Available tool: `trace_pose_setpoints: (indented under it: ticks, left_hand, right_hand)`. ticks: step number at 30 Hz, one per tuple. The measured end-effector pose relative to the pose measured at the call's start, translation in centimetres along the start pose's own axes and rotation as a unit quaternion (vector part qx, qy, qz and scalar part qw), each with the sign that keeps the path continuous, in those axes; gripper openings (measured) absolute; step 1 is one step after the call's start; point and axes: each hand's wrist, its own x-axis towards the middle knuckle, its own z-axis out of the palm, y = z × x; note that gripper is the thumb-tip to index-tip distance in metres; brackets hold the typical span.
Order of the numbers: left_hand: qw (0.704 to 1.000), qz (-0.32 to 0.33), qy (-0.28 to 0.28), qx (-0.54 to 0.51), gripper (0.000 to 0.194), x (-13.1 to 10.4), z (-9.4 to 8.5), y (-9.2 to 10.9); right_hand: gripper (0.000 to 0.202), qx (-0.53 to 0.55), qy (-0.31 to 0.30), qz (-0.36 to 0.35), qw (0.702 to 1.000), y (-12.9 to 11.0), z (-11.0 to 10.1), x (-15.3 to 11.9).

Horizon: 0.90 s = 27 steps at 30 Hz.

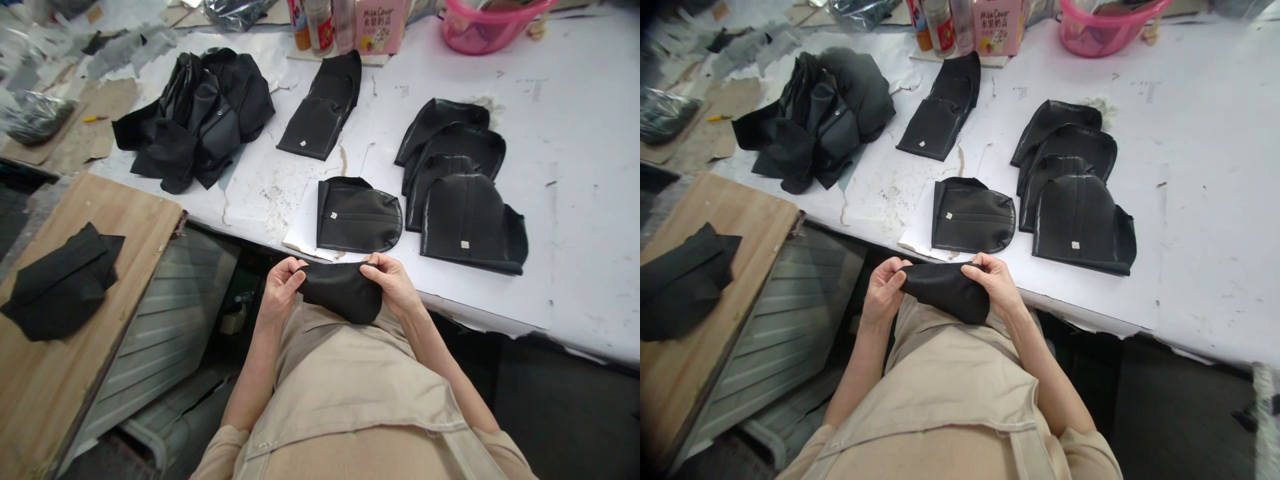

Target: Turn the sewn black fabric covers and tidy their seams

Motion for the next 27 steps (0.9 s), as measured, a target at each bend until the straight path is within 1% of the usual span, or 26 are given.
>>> trace_pose_setpoints:
  ticks: [5, 9, 14, 17, 21, 24, 27]
  left_hand:
    - [1.000, -0.014, 0.014, -0.009, 0.035, 0.0, -0.4, 0.3]
    - [0.999, -0.005, 0.034, -0.024, 0.036, 0.2, -0.6, 0.4]
    - [0.996, 0.018, 0.077, -0.036, 0.032, 0.4, -0.4, -0.2]
    - [0.994, 0.020, 0.098, -0.047, 0.030, 0.4, -0.2, -0.7]
    - [0.993, 0.015, 0.101, -0.058, 0.028, 0.3, 0.0, -0.9]
    - [0.994, 0.018, 0.100, -0.047, 0.027, 0.2, 0.1, -0.6]
    - [0.995, 0.025, 0.092, -0.034, 0.024, 0.1, 0.2, -0.5]
  right_hand:
    - [0.037, -0.008, -0.001, -0.001, 1.000, -0.5, 0.3, -0.1]
    - [0.036, -0.010, -0.012, -0.022, 1.000, -0.5, 0.5, 0.0]
    - [0.034, -0.009, -0.017, -0.063, 0.998, -0.1, 0.3, 0.2]
    - [0.033, -0.017, -0.017, -0.082, 0.996, 0.1, 0.1, 0.3]
    - [0.033, -0.018, -0.012, -0.076, 0.997, 0.1, 0.2, 0.3]
    - [0.034, -0.017, 0.002, -0.061, 0.998, 0.0, 0.4, 0.3]
    - [0.034, -0.028, 0.014, -0.061, 0.998, -0.1, 0.6, 0.2]
